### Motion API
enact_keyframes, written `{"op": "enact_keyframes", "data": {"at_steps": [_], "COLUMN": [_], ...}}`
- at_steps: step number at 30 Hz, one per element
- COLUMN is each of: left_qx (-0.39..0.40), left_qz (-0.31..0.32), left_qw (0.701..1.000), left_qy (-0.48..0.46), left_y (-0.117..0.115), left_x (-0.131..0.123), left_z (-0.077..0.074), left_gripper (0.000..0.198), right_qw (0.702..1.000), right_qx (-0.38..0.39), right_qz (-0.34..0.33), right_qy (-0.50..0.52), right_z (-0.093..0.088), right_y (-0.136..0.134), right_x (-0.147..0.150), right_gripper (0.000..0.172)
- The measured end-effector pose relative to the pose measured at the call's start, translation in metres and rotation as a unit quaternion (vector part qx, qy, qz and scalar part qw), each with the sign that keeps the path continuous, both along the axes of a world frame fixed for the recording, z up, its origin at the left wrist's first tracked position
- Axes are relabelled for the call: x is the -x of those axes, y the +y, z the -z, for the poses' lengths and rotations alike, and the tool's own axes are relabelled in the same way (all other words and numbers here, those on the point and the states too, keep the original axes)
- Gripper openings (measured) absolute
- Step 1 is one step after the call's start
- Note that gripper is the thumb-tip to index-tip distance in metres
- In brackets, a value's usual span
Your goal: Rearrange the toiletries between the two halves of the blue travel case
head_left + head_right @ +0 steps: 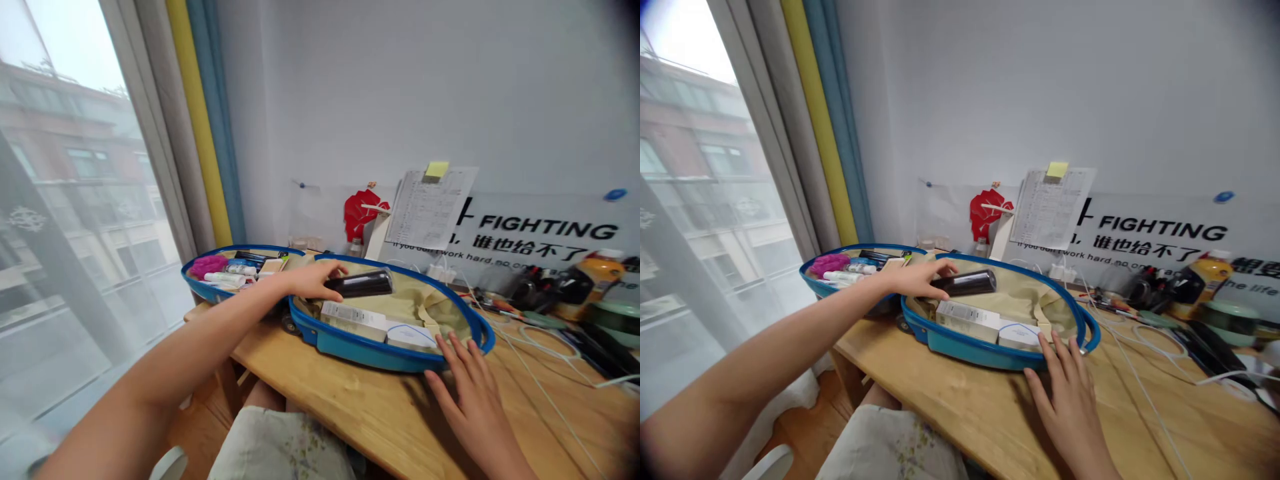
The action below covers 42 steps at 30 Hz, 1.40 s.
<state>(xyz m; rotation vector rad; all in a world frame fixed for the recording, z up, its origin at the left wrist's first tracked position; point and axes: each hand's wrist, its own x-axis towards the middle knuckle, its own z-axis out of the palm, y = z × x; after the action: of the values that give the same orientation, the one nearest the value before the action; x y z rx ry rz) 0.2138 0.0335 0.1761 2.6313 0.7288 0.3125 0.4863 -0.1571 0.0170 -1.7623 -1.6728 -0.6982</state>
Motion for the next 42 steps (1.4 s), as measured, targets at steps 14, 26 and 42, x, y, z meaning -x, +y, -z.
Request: {"op": "enact_keyframes", "data": {"at_steps": [14, 26, 42], "left_qx": [-0.048, -0.026, -0.049], "left_qz": [0.029, 0.011, -0.015], "left_qw": [0.968, 0.957, 0.964], "left_qy": [0.246, 0.287, 0.261], "left_y": [-0.007, -0.014, -0.014], "left_x": [-0.044, -0.058, -0.060], "left_z": [0.042, 0.046, 0.056], "left_gripper": [0.056, 0.052, 0.047], "right_qw": [1.000, 1.000, 1.000], "right_qx": [0.022, 0.015, 0.005], "right_qz": [0.003, 0.004, -0.004], "right_qy": [0.000, -0.013, -0.026], "right_z": [-0.001, -0.002, -0.001], "right_y": [-0.002, -0.002, -0.001], "right_x": [0.000, 0.000, -0.003], "right_gripper": [0.057, 0.055, 0.057]}}
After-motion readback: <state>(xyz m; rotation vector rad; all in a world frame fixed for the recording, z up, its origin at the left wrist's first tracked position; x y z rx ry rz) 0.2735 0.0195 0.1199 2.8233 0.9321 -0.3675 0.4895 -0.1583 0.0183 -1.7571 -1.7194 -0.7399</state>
